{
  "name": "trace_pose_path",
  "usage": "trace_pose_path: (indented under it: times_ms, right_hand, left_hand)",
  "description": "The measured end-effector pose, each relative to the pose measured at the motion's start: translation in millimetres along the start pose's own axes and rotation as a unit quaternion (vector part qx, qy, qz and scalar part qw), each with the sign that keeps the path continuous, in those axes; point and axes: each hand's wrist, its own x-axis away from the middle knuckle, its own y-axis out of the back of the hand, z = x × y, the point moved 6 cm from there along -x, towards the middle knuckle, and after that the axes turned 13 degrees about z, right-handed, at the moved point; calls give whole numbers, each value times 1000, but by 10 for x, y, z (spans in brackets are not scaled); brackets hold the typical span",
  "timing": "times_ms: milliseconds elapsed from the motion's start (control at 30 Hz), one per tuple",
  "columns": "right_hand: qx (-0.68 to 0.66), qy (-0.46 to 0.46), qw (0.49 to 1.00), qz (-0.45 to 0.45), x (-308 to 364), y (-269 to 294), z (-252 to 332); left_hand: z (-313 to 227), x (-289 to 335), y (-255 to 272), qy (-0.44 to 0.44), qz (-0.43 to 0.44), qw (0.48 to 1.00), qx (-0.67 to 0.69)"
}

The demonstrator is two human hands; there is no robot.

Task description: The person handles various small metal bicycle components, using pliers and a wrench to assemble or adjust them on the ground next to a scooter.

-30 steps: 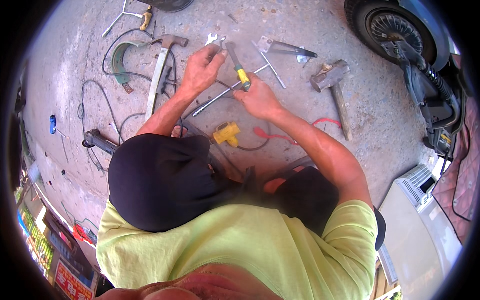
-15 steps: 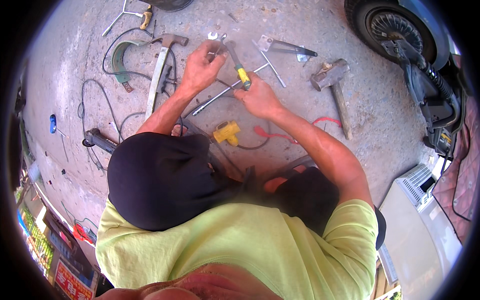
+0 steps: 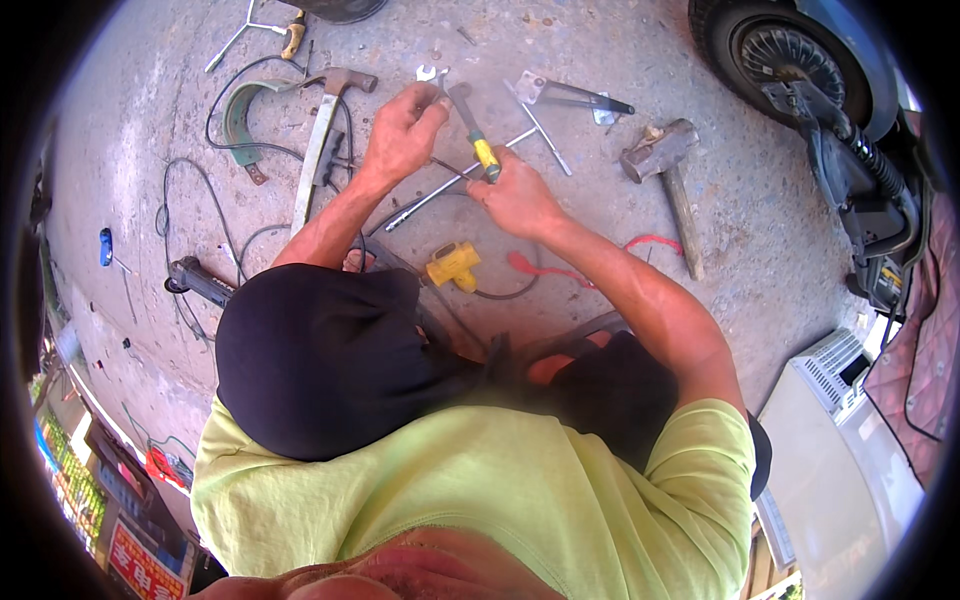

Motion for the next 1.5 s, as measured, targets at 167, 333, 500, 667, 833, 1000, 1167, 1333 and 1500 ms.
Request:
trace_pose_path:
  times_ms: [167, 333, 500, 667, 833, 1000, 1167, 1333, 1500]
  right_hand:
    - [4, -4, 1000, -8, 17, 2, -7]
    - [7, 11, 1000, -6, -28, -15, -65]
    - [8, 1, 1000, -6, -36, -29, -113]
    - [-4, -13, 1000, 18, 10, -31, -18]
    - [-1, -27, 999, 21, 35, -28, -1]
    - [-2, -20, 1000, 20, 22, -23, -15]
    - [-24, -36, 998, 35, 48, -32, 39]
    - [-19, -61, 997, 44, 39, -56, 6]
    - [-1, -52, 998, 28, -10, -99, -164]
  left_hand:
    - [-49, 23, 15, -6, 5, 999, -35]
    - [-25, 31, 2, -15, 19, 998, -54]
    - [87, 15, -43, 26, 17, 1000, 7]
    - [112, 53, -66, 1, 0, 1000, 26]
    - [169, 28, -81, 80, 63, 995, 0]
    - [161, 70, -85, 30, 1, 999, 26]
    - [212, 49, -90, 42, 37, 998, 12]
    - [230, 83, -96, 38, 9, 999, 10]
    - [120, 115, -108, -1, -12, 1000, 11]
